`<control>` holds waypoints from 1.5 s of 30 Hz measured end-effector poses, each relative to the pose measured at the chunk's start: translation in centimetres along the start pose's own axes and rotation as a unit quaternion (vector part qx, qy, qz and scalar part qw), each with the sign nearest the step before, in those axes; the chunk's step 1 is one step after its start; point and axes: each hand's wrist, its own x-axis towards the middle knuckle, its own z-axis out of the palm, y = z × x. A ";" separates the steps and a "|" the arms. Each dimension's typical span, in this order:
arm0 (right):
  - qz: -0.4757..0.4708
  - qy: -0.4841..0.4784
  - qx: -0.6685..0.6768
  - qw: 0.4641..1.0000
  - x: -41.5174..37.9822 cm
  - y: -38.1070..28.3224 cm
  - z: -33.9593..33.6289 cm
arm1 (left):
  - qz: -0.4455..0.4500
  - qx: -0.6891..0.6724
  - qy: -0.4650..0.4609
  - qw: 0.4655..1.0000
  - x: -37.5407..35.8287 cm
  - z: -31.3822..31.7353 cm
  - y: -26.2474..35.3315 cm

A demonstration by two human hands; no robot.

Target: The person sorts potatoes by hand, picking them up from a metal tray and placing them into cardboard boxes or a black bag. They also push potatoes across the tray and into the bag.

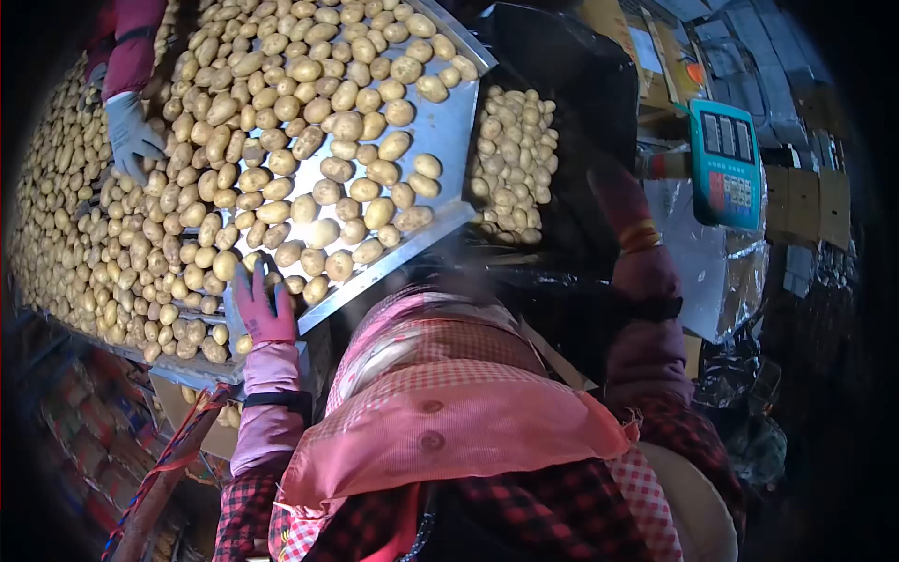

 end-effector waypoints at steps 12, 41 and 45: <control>0.162 -0.034 0.383 0.909 -0.1 -0.4 -2.8 | 0.006 0.025 0.080 0.996 2.6 0.8 6.3; -0.165 -0.409 -0.056 0.896 23.5 -4.0 16.7 | -0.073 0.086 0.028 0.993 4.0 4.7 8.5; -0.270 -0.341 0.044 0.900 18.6 -2.2 14.8 | -0.064 0.080 0.044 0.994 3.8 4.8 8.1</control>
